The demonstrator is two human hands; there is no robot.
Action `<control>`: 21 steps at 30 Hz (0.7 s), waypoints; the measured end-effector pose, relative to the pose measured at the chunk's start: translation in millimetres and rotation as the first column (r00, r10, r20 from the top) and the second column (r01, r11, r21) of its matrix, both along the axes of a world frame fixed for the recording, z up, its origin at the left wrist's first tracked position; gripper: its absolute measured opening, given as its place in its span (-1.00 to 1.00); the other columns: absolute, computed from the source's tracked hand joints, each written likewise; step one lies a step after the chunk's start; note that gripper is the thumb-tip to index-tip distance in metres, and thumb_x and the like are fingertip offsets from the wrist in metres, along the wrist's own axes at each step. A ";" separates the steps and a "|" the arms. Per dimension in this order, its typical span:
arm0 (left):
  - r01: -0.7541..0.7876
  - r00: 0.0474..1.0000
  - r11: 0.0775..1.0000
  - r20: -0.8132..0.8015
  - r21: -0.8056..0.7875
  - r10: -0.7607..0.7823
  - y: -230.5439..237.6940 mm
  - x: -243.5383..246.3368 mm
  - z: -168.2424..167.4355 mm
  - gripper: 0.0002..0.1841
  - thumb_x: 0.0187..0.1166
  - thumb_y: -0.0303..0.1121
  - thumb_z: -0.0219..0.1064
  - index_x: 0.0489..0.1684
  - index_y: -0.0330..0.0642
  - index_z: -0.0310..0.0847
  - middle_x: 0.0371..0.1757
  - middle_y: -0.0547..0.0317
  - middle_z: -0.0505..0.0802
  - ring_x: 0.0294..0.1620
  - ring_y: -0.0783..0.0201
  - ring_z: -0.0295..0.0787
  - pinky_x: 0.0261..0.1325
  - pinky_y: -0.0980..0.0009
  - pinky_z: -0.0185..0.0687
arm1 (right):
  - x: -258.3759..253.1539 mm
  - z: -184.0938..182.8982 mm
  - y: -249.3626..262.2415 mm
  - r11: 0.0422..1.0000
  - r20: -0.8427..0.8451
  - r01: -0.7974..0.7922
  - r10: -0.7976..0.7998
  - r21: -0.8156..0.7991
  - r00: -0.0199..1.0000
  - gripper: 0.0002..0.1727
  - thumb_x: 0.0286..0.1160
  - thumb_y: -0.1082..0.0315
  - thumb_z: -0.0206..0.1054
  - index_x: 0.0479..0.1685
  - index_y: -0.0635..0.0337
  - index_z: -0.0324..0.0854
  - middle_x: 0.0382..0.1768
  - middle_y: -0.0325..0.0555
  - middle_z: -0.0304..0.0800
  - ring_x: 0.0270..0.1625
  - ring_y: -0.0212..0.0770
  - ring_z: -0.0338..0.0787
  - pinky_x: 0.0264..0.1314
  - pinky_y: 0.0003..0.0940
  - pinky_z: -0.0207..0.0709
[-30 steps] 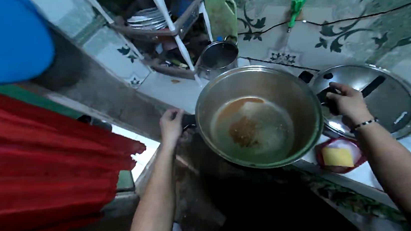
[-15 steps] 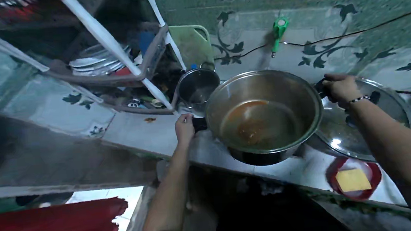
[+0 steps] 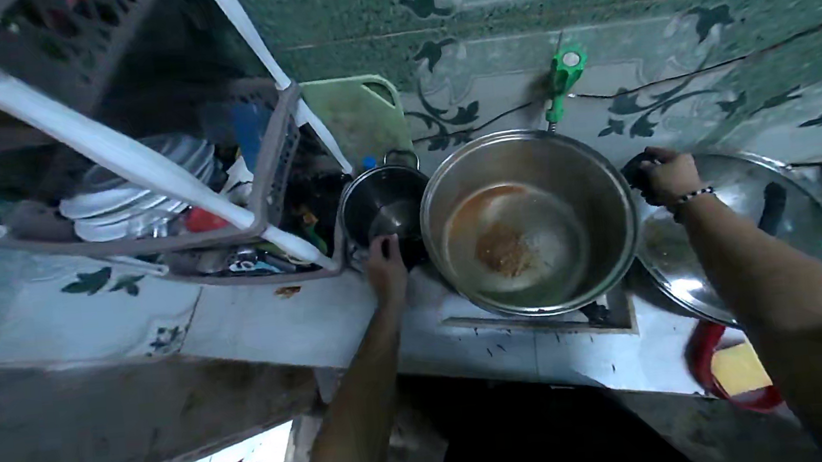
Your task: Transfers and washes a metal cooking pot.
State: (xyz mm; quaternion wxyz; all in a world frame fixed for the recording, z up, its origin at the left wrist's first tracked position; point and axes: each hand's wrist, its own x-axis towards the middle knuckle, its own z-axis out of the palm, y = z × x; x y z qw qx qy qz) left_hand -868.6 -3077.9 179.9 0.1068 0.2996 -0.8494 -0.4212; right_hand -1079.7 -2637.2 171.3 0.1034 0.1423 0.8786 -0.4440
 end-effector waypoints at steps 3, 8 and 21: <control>-0.010 1.000 0.999 0.027 0.051 0.008 1.9 -8.1 -14.9 -0.56 0.86 -0.07 0.10 0.38 -0.25 0.57 0.13 -0.24 0.79 -0.04 -0.09 0.81 0.04 -0.10 0.73 | -14.7 -8.0 3.2 0.997 -0.018 0.024 -0.023 0.069 1.000 -0.50 0.76 0.28 0.16 0.64 0.13 0.48 0.39 0.41 0.64 0.33 0.41 0.70 0.32 0.46 0.49; -0.014 0.999 0.991 0.048 0.133 0.008 2.9 -15.7 -13.4 -0.60 0.86 -0.10 0.11 0.38 -0.22 0.56 0.01 -0.19 0.79 -0.28 0.00 0.75 -0.19 0.03 0.73 | -9.7 4.8 -2.2 0.990 0.029 0.038 -0.042 0.133 0.999 -0.54 0.69 0.29 0.24 0.54 0.17 0.58 0.37 0.45 0.64 0.41 0.46 0.63 0.36 0.52 0.42; -0.027 0.999 0.993 0.047 0.118 0.022 3.9 -16.3 -12.1 -0.65 0.82 -0.14 0.18 0.31 -0.18 0.61 -0.10 -0.12 0.80 -0.36 0.07 0.73 -0.27 0.09 0.70 | -64.8 155.2 -150.9 0.794 -0.182 -0.212 0.373 0.570 0.910 0.00 0.38 -0.56 0.20 0.49 0.17 0.53 0.21 0.48 0.73 0.30 0.59 0.67 0.22 0.67 0.38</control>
